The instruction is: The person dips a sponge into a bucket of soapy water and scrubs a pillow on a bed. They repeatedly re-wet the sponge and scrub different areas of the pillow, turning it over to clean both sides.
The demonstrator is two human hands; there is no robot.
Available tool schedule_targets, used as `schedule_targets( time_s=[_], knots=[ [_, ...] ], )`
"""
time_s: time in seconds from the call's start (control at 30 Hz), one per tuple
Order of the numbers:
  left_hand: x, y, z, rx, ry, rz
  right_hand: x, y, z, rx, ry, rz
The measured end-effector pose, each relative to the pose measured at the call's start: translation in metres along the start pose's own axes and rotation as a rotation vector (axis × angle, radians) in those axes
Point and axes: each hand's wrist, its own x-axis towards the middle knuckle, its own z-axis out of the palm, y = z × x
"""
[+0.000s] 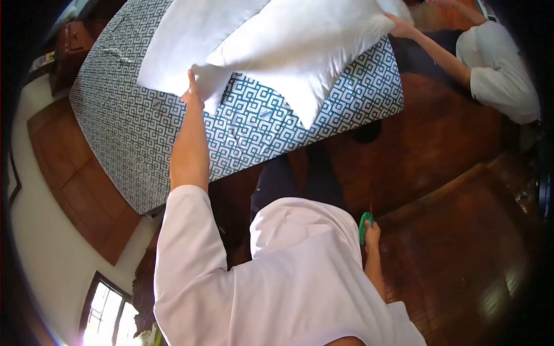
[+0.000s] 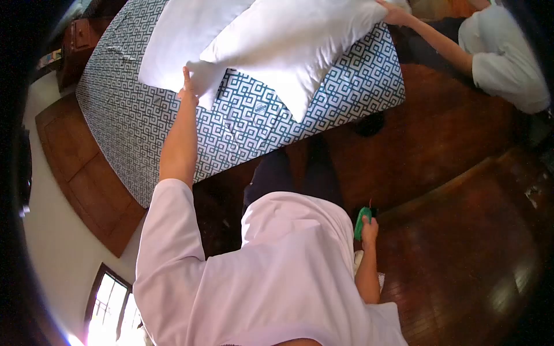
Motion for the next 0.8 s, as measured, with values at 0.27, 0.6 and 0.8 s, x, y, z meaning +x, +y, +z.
schedule_targets(
  time_s=[0.27, 0.6, 0.8],
  knots=[
    [-0.027, 0.061, -0.017, -0.422, -0.337, 0.169, -0.035, 0.019, 0.021, 0.082, -0.011, 0.013],
    [-0.229, 0.206, -0.072, -0.7, -0.669, 0.583, 0.003, -0.016, 0.03, -0.056, 0.068, -0.314],
    [-0.3, 0.177, -0.108, -0.78, -0.871, 0.621, -0.011, -0.015, 0.02, 0.061, 0.154, -0.331]
  ],
)
